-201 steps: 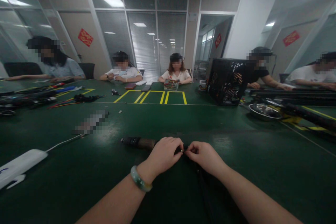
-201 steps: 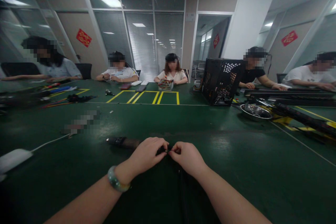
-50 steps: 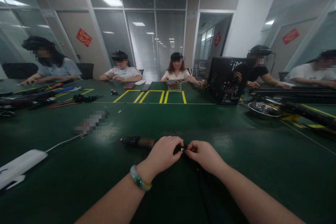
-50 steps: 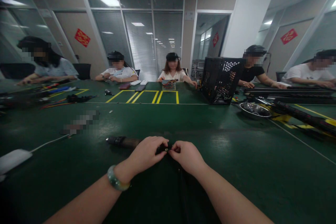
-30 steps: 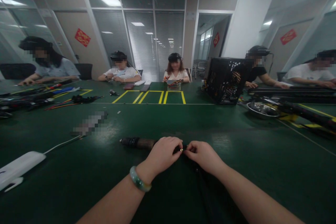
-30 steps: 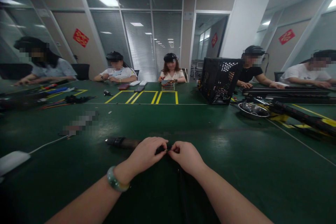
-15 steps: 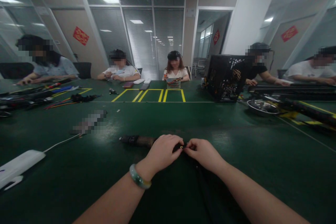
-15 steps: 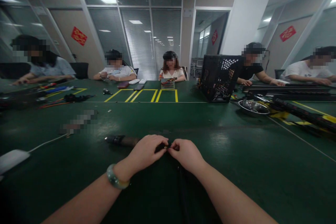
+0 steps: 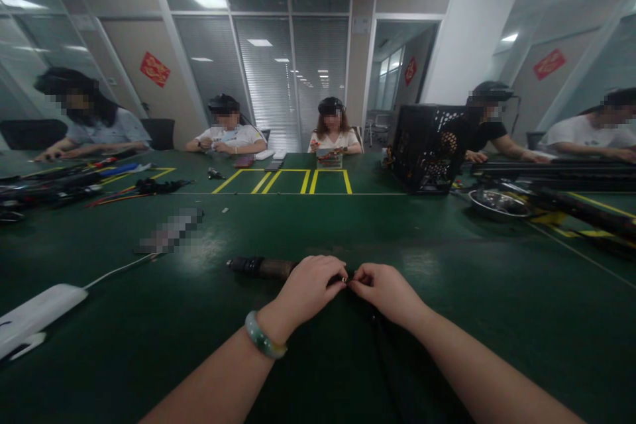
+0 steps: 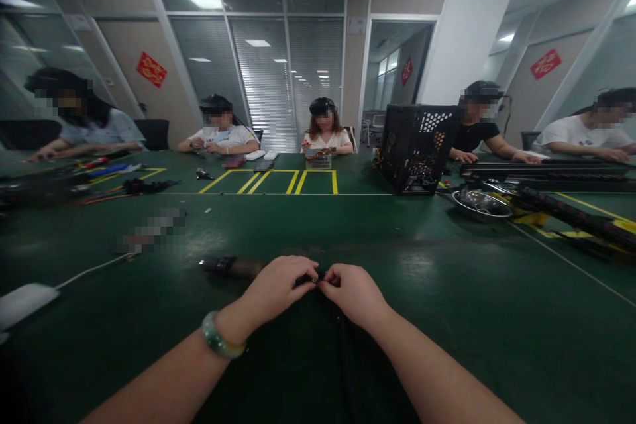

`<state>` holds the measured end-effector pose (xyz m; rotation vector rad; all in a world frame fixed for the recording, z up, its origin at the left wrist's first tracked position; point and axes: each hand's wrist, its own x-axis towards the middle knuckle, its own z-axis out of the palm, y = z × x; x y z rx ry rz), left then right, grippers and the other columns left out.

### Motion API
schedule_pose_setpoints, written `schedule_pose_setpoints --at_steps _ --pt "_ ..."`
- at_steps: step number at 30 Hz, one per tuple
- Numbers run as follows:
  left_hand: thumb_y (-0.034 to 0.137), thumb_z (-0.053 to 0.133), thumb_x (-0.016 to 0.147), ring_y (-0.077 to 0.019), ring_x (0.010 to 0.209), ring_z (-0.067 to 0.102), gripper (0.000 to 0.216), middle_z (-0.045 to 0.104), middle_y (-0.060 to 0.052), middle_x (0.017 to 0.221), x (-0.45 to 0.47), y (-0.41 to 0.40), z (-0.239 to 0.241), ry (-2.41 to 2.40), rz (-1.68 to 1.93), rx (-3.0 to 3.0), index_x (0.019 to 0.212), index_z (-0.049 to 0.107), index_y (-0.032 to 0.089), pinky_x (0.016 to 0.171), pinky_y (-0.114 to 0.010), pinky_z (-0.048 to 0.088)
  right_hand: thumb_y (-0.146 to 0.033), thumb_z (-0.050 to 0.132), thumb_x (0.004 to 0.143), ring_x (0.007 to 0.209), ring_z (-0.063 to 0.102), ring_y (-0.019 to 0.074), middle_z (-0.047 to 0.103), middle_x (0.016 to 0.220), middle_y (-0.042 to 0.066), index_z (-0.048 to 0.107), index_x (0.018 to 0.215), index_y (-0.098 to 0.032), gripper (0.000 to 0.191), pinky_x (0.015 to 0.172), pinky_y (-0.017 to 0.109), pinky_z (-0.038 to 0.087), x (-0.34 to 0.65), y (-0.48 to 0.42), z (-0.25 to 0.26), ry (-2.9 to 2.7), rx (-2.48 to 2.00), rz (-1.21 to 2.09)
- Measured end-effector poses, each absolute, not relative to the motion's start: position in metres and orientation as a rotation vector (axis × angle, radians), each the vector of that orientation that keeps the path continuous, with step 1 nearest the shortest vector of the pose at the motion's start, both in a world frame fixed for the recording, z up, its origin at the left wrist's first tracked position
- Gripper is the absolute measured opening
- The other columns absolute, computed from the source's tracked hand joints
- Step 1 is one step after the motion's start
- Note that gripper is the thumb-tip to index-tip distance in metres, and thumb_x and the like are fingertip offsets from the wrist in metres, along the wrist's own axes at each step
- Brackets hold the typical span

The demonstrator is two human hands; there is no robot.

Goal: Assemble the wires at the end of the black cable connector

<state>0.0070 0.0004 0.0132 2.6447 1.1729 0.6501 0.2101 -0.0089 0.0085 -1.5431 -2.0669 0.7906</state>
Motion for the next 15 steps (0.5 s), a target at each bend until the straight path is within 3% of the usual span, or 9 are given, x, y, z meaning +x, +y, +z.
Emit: schedule_pose_setpoints --at_steps 7,15 --pt "0.026 0.063 0.085 -0.0193 0.092 0.059 0.011 0.065 0.000 0.098 0.0082 0.0004 0.0156 1.220 0.616 2.632 0.095 0.060 0.022 0.083 -0.035 0.044 -0.035 0.059 0.084 0.064 0.060 0.0134 0.068 0.073 -0.001 0.069 0.079 -0.022 0.017 0.053 0.022 0.034 0.2095 -0.0091 0.0097 -2.074 -1.549 0.792" --pt "0.020 0.059 0.085 -0.0191 0.093 0.058 0.010 0.064 0.000 0.099 0.0085 -0.0016 0.0148 1.199 0.641 2.659 0.095 0.060 0.022 0.086 -0.036 0.043 -0.033 0.060 0.084 0.063 0.060 0.0129 0.068 0.072 -0.002 0.068 0.078 -0.021 0.016 0.053 0.021 0.034 0.2086 -0.0107 0.0131 -2.068 -1.558 0.796"
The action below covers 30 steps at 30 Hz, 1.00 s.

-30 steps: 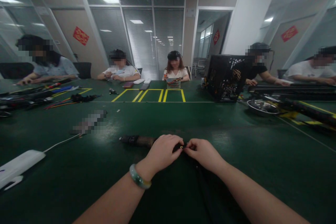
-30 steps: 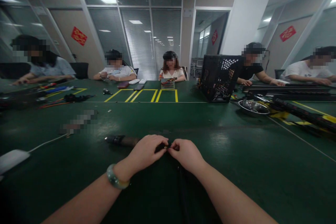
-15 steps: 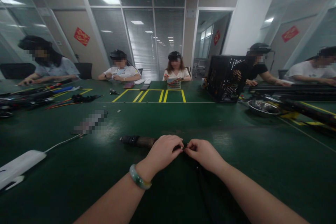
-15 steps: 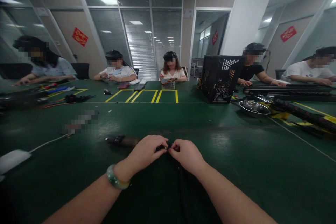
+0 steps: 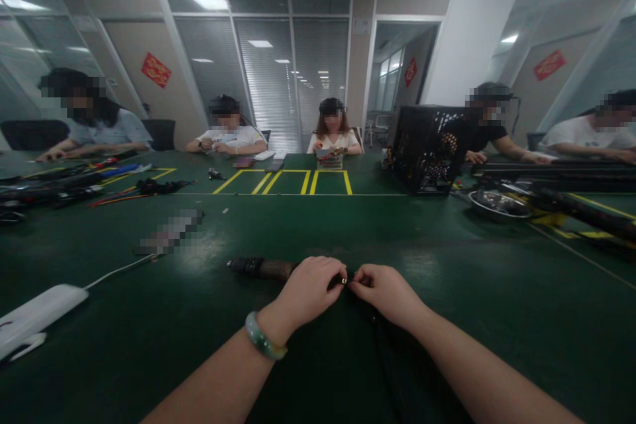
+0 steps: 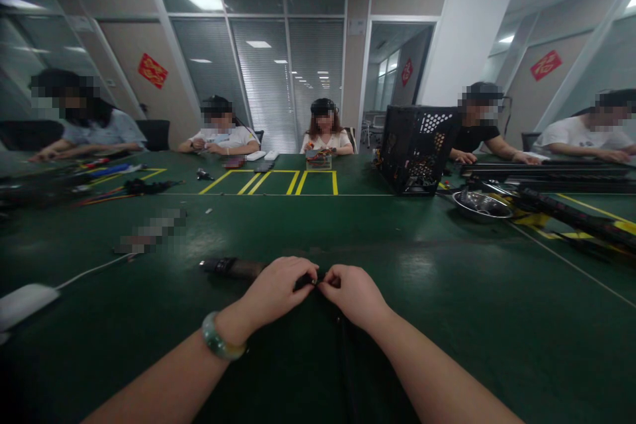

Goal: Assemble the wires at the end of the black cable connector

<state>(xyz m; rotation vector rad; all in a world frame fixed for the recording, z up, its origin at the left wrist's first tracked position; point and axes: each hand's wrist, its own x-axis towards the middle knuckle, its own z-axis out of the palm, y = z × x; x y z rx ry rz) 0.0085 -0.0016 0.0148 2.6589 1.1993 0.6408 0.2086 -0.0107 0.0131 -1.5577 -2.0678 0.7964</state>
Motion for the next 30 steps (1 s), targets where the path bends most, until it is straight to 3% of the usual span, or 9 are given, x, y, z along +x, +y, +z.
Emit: schedule_pose_setpoints --at_steps 11,30 --pt "0.027 0.057 0.089 -0.0192 0.094 0.058 0.009 0.064 0.000 0.100 0.0082 -0.0036 0.0200 1.204 0.616 2.634 0.096 0.060 0.022 0.085 -0.036 0.043 -0.033 0.058 0.085 0.066 0.061 0.0140 0.069 0.076 -0.001 0.069 0.081 -0.021 0.016 0.055 0.022 0.036 0.2088 -0.0110 0.0142 -2.077 -1.563 0.818" --pt "0.022 0.058 0.087 -0.0195 0.095 0.058 0.007 0.065 0.000 0.100 0.0091 -0.0022 0.0192 1.190 0.604 2.667 0.094 0.062 0.022 0.085 -0.035 0.042 -0.032 0.059 0.084 0.066 0.060 0.0141 0.069 0.075 -0.001 0.068 0.081 -0.020 0.016 0.056 0.022 0.035 0.2087 -0.0089 0.0088 -2.083 -1.537 0.801"
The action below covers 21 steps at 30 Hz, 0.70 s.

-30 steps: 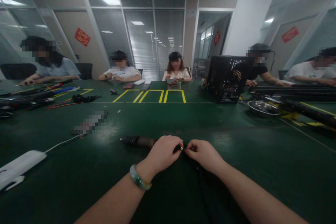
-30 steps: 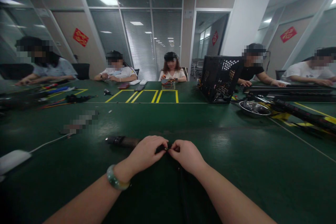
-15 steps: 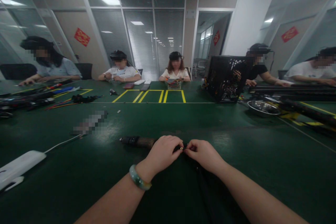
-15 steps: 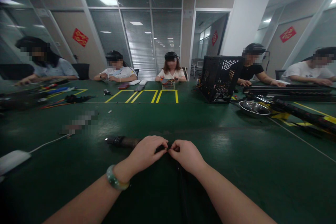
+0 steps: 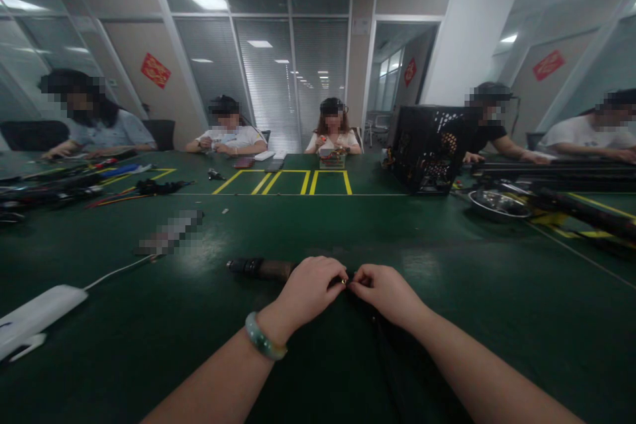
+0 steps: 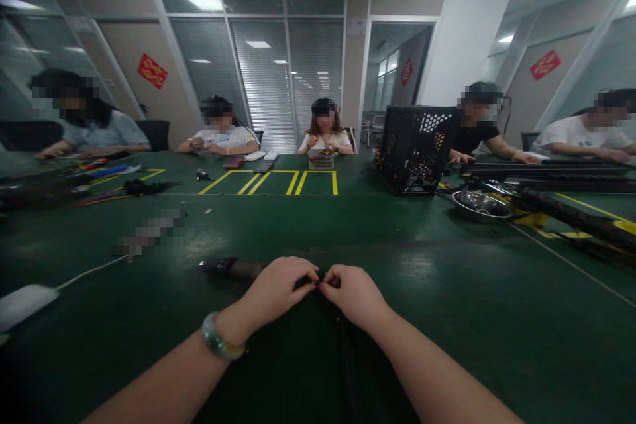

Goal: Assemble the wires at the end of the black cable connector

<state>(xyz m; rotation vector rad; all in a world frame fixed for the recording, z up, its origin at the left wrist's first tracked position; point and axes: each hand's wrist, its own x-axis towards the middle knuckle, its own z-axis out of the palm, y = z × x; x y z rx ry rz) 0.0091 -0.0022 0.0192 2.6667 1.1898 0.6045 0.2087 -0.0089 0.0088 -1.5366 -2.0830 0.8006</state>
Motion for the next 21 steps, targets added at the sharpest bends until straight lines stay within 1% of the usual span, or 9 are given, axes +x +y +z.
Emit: schedule_pose_setpoints --at_steps 5,9,16,21 --pt "0.024 0.059 0.087 -0.0199 0.092 0.058 0.013 0.064 0.000 0.098 0.0087 -0.0027 0.0184 1.234 0.609 2.621 0.100 0.059 0.023 0.083 -0.036 0.043 -0.034 0.059 0.085 0.067 0.061 0.0146 0.069 0.076 0.000 0.069 0.082 -0.020 0.017 0.055 0.023 0.035 0.2089 -0.0096 0.0112 -2.081 -1.558 0.812" --pt "0.024 0.060 0.086 -0.0196 0.092 0.058 0.010 0.063 0.001 0.097 0.0087 -0.0019 0.0173 1.241 0.592 2.632 0.097 0.059 0.023 0.082 -0.036 0.043 -0.033 0.059 0.085 0.067 0.062 0.0145 0.069 0.077 0.000 0.069 0.082 -0.021 0.017 0.056 0.023 0.036 0.2091 -0.0101 0.0125 -2.078 -1.552 0.820" --pt "0.026 0.058 0.089 -0.0195 0.092 0.058 0.008 0.064 0.000 0.097 0.0091 -0.0034 0.0211 1.232 0.569 2.663 0.095 0.060 0.022 0.082 -0.035 0.043 -0.033 0.058 0.085 0.068 0.062 0.0147 0.070 0.078 0.000 0.069 0.082 -0.021 0.016 0.056 0.023 0.037 0.2085 -0.0108 0.0142 -2.075 -1.556 0.843" --pt "0.025 0.059 0.088 -0.0185 0.094 0.058 0.007 0.064 0.001 0.100 0.0088 -0.0030 0.0209 1.214 0.582 2.659 0.095 0.061 0.023 0.084 -0.035 0.043 -0.033 0.059 0.085 0.068 0.061 0.0148 0.069 0.077 0.000 0.070 0.082 -0.021 0.016 0.057 0.023 0.037 0.2090 -0.0098 0.0117 -2.088 -1.550 0.813"
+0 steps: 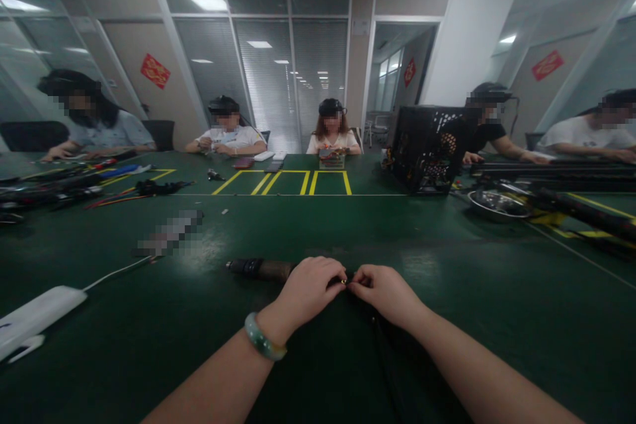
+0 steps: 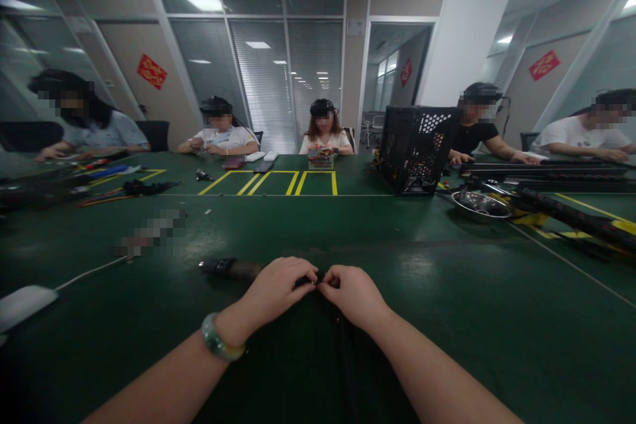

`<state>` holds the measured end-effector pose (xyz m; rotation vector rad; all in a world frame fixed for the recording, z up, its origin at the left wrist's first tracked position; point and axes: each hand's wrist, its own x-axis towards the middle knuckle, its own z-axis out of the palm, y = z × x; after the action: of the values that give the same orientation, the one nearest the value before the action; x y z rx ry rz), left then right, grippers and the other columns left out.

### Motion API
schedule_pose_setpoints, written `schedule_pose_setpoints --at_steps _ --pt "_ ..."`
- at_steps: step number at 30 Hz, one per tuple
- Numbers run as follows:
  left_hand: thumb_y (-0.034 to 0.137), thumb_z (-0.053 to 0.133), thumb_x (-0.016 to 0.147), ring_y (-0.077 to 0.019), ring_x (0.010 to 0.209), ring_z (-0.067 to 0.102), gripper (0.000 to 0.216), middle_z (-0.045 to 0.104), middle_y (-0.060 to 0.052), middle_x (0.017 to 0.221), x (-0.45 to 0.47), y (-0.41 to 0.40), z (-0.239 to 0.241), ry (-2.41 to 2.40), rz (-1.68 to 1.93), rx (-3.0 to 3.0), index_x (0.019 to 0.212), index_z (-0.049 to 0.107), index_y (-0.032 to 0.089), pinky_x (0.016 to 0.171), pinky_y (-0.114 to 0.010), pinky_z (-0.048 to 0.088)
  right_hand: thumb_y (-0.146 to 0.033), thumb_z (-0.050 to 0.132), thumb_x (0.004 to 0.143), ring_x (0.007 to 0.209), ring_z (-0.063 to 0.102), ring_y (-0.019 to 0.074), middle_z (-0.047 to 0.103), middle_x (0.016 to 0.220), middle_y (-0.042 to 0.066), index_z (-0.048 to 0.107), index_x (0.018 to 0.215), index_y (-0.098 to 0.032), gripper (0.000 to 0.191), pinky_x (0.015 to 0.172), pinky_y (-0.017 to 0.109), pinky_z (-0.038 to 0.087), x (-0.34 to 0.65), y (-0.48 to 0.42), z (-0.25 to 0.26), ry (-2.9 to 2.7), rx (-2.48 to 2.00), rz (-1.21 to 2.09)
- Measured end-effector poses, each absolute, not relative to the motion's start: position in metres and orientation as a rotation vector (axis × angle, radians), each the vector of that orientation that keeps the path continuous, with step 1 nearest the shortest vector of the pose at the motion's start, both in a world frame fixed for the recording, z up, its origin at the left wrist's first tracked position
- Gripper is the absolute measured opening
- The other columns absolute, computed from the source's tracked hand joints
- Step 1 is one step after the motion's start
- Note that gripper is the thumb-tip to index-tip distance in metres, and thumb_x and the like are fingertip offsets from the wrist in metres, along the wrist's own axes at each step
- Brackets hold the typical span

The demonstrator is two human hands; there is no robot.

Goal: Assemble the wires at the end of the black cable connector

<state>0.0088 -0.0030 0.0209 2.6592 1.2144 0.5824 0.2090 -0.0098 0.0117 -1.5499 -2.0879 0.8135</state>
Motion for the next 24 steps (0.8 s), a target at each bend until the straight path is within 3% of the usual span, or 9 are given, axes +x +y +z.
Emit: schedule_pose_setpoints --at_steps 24 --pt "0.026 0.060 0.088 -0.0189 0.093 0.058 0.007 0.065 0.001 0.099 0.0078 -0.0002 0.0165 1.180 0.606 2.664 0.094 0.062 0.023 0.083 -0.035 0.041 -0.028 0.060 0.086 0.072 0.061 0.0145 0.069 0.080 -0.002 0.069 0.084 -0.024 0.010 0.059 0.022 0.036 0.2078 -0.0111 0.0105 -2.110 -1.512 0.743"
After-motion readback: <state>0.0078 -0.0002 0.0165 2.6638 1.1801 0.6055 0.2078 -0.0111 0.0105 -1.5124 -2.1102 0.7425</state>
